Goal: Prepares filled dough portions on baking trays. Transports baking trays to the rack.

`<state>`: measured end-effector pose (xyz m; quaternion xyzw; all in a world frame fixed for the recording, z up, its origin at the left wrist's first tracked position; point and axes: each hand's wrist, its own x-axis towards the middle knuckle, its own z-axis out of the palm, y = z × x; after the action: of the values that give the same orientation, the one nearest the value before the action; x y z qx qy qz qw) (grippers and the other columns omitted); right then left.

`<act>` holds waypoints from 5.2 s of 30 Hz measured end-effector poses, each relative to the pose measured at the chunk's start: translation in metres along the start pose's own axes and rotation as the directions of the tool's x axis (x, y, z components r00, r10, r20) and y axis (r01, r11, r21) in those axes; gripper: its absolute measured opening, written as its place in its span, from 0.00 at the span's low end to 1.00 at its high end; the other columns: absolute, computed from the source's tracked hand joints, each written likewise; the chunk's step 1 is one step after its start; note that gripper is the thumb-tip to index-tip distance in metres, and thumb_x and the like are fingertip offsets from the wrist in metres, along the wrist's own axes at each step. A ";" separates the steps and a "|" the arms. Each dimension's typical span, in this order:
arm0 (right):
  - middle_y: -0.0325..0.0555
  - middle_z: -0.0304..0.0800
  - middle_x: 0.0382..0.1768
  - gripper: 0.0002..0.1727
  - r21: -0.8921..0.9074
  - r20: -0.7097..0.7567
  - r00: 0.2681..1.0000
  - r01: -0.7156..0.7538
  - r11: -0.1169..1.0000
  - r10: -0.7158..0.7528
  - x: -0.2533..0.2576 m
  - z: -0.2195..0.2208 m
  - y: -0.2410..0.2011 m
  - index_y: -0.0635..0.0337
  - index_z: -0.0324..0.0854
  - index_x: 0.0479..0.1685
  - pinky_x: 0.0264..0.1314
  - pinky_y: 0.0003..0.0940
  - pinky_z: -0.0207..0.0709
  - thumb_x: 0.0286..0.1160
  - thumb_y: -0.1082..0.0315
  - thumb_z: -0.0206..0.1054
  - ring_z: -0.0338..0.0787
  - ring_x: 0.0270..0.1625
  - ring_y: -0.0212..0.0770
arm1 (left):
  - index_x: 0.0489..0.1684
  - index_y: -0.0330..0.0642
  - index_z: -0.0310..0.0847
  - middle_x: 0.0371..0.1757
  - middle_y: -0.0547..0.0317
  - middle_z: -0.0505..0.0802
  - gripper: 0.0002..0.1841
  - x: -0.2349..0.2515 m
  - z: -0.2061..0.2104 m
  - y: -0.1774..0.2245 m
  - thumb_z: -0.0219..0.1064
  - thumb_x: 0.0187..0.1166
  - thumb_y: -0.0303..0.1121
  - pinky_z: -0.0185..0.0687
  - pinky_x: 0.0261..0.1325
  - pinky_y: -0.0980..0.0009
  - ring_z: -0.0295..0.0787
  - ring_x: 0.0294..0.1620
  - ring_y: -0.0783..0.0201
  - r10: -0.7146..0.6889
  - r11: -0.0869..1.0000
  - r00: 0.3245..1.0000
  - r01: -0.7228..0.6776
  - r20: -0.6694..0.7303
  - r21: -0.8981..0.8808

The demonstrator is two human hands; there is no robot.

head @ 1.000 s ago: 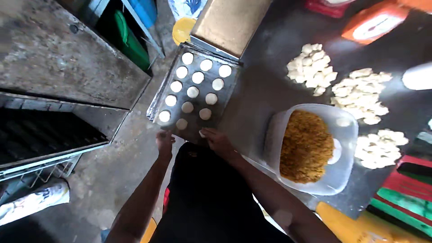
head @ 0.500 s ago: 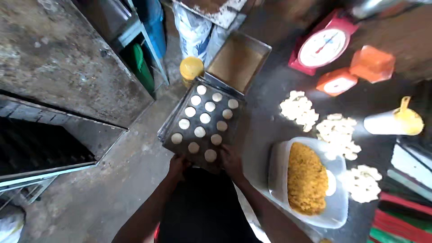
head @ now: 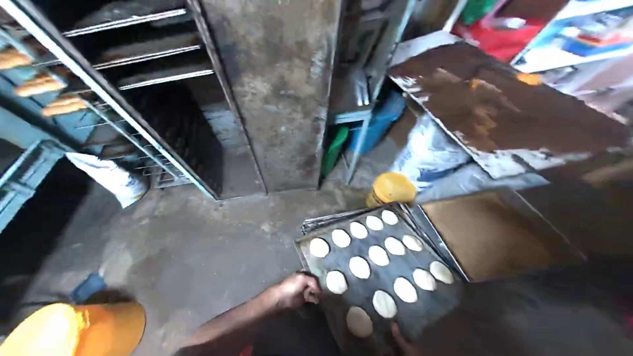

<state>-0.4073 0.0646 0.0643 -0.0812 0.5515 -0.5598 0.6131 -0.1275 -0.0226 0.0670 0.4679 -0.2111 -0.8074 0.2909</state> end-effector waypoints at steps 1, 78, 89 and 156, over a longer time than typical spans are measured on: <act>0.30 0.90 0.47 0.13 0.017 0.053 0.998 0.018 1.000 -0.019 -0.003 -0.002 -0.004 0.48 0.72 0.65 0.56 0.33 0.89 0.86 0.65 0.61 0.91 0.51 0.28 | 0.27 0.46 0.78 0.30 0.63 0.88 0.08 -0.006 0.002 -0.005 0.61 0.69 0.20 0.86 0.39 0.65 0.85 0.32 0.67 0.006 0.999 1.000 -0.006 -0.011 -0.048; 0.50 0.94 0.52 0.14 -0.654 -0.500 0.610 0.200 0.730 -0.615 -0.037 -0.047 -0.023 0.60 0.91 0.60 0.58 0.34 0.90 0.80 0.70 0.67 0.94 0.51 0.37 | 0.59 0.38 0.89 0.57 0.50 0.93 0.14 0.097 0.229 -0.052 0.72 0.79 0.32 0.91 0.60 0.65 0.92 0.57 0.62 -0.103 0.463 0.698 -0.597 0.709 0.655; 0.51 0.92 0.45 0.13 0.159 -0.531 0.823 0.330 0.931 -0.201 -0.117 -0.055 0.011 0.69 0.83 0.55 0.50 0.45 0.93 0.84 0.68 0.65 0.95 0.44 0.45 | 0.52 0.32 0.85 0.41 0.55 0.93 0.08 0.069 0.238 -0.070 0.67 0.82 0.26 0.92 0.47 0.65 0.91 0.38 0.64 -0.685 0.601 0.561 0.076 0.464 0.796; 0.42 0.94 0.56 0.13 -0.432 -0.593 0.659 0.224 0.874 -0.462 -0.176 -0.301 -0.057 0.53 0.92 0.59 0.57 0.43 0.92 0.79 0.67 0.73 0.95 0.52 0.39 | 0.57 0.41 0.89 0.53 0.48 0.91 0.12 0.054 0.424 -0.233 0.71 0.79 0.28 0.92 0.52 0.60 0.92 0.46 0.60 -0.389 0.281 0.638 -0.604 0.664 0.745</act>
<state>-0.6307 0.3365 0.0950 -0.0733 0.7942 -0.5588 0.2271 -0.5845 0.1429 0.0903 0.1384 -0.7824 -0.5982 -0.1039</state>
